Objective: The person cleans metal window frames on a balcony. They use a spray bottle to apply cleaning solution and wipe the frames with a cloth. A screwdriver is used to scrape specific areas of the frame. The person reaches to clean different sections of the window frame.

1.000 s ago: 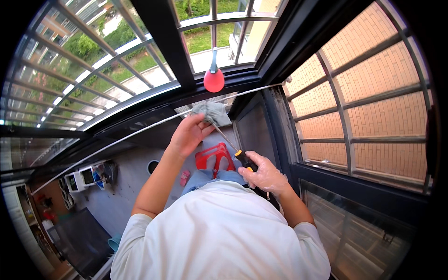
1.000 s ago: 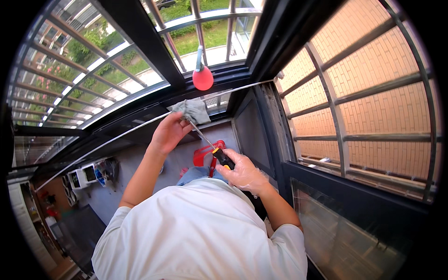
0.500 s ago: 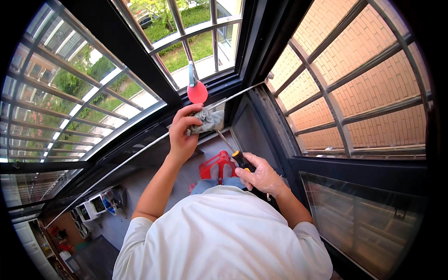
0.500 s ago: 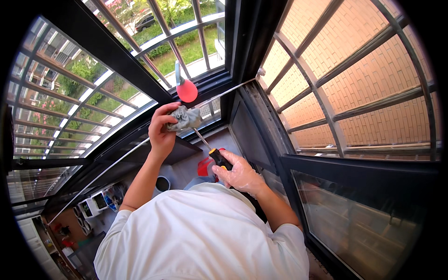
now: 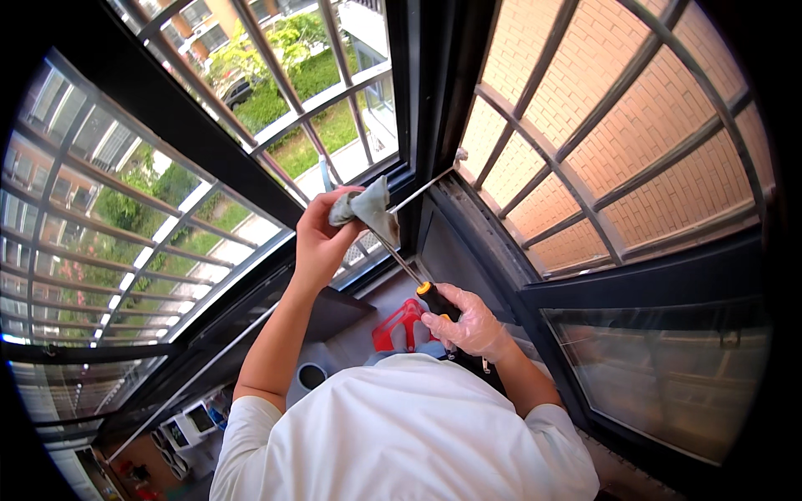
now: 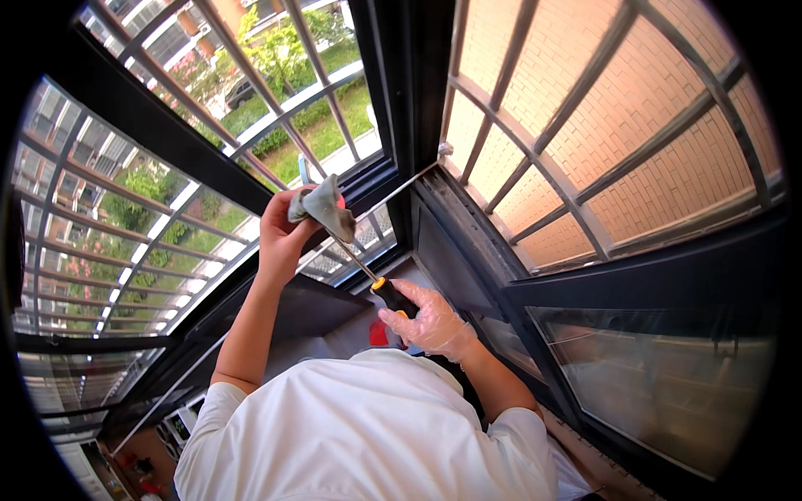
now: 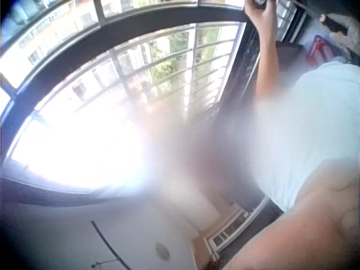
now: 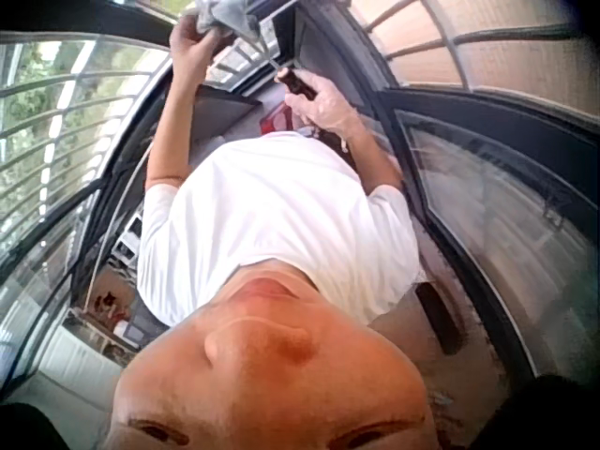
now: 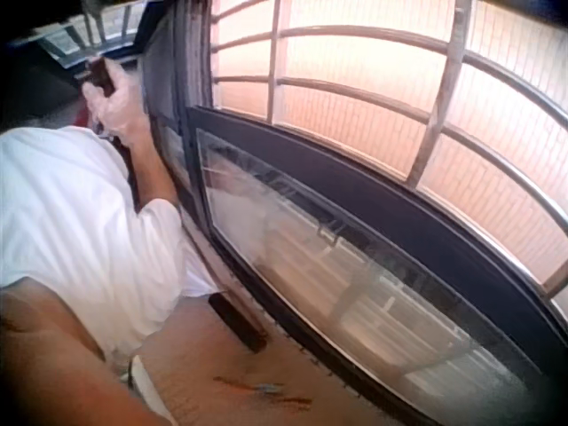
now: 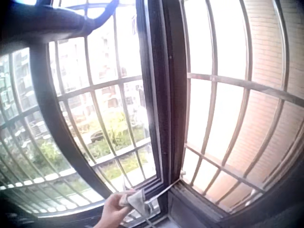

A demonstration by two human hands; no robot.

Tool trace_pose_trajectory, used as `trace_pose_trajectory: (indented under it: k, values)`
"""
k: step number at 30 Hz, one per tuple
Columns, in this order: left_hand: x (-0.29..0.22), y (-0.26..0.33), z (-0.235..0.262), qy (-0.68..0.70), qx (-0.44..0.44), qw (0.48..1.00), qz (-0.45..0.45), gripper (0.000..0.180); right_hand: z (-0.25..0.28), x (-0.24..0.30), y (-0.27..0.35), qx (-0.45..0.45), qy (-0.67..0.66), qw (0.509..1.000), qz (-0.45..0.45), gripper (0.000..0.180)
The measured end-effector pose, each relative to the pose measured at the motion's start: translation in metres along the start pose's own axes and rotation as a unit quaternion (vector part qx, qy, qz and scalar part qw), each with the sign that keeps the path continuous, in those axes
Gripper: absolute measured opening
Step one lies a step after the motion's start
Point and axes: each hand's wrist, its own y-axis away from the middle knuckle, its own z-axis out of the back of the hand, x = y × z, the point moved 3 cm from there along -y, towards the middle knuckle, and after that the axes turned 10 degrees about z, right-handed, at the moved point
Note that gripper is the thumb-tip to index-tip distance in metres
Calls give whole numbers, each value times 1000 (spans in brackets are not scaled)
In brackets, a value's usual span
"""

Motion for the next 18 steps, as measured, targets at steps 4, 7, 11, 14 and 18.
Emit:
trace_pose_trajectory:
  k: [4, 7, 11, 14, 18]
  values:
    - [1, -32, -26, 52, 112, 991, 55, 29, 8, 0, -8, -94, 16, 992, 86, 35]
    - [6, -71, -46, -53, 49, 997, -2, 20, 20, 11, -15, -153, 19, 982, 108, 34]
    - [0, -129, -69, -377, -17, 911, -166, 21, 44, -8, -36, -209, -11, 971, 119, 32]
    - [-14, -154, -94, -303, 6, 936, -178, 24, 54, -6, -47, -203, -76, 966, 143, 36]
    - [-83, -171, -127, -382, -20, 875, -297, 23, 64, 30, -60, -206, -87, 938, 264, 41]
